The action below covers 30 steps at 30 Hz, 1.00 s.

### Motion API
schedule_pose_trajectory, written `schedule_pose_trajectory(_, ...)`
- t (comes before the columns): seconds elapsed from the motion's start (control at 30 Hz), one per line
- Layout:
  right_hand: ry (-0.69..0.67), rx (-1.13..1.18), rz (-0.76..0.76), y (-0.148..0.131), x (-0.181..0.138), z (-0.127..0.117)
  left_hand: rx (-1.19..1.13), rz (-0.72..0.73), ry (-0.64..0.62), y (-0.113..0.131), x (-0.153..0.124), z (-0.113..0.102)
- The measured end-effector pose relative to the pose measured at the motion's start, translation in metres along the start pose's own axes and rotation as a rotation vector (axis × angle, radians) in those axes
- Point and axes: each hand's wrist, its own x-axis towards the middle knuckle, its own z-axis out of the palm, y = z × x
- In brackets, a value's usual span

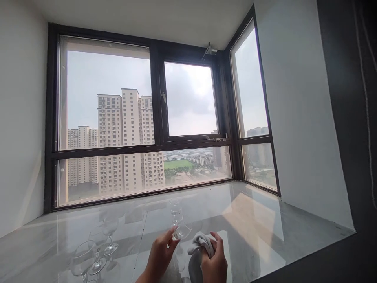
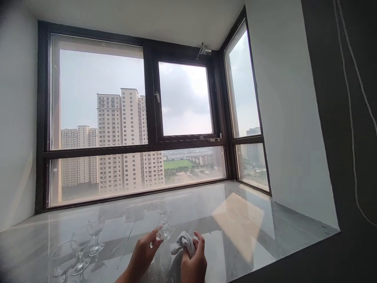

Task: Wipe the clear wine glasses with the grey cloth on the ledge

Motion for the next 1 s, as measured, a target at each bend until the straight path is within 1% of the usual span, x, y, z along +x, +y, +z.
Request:
schedule_pose_trajectory(0.17,-0.039,0.101,-0.047,-0.022,-0.014,0.009,0.004,-0.008,-0.068,0.005,0.0,-0.006)
schedule_pose_trajectory(0.3,-0.056,0.143,-0.108,-0.035,-0.019,0.009,0.007,-0.045,-0.116,0.014,0.001,-0.011)
schedule_pose_trajectory(0.47,-0.071,0.189,-0.12,-0.039,-0.019,0.006,0.02,-0.091,-0.211,0.019,0.002,-0.015)
schedule_pose_trajectory(0.57,-0.086,0.224,-0.105,-0.039,-0.018,0.008,0.082,-0.095,-0.272,0.02,0.003,-0.014)
schedule_pose_trajectory(0.67,-0.093,0.246,-0.067,-0.04,-0.018,0.01,0.185,-0.032,-0.303,0.02,0.003,-0.013)
schedule_pose_trajectory(0.83,-0.053,0.152,-0.065,-0.042,-0.012,0.002,0.237,0.168,-0.314,0.02,0.003,-0.011)
schedule_pose_trajectory(0.9,-0.027,0.108,-0.061,-0.039,-0.006,-0.004,0.233,0.192,-0.328,0.021,0.002,-0.01)
schedule_pose_trajectory(1.0,0.032,0.06,-0.004,-0.032,0.004,-0.013,0.157,0.17,-0.325,0.022,0.0,-0.009)
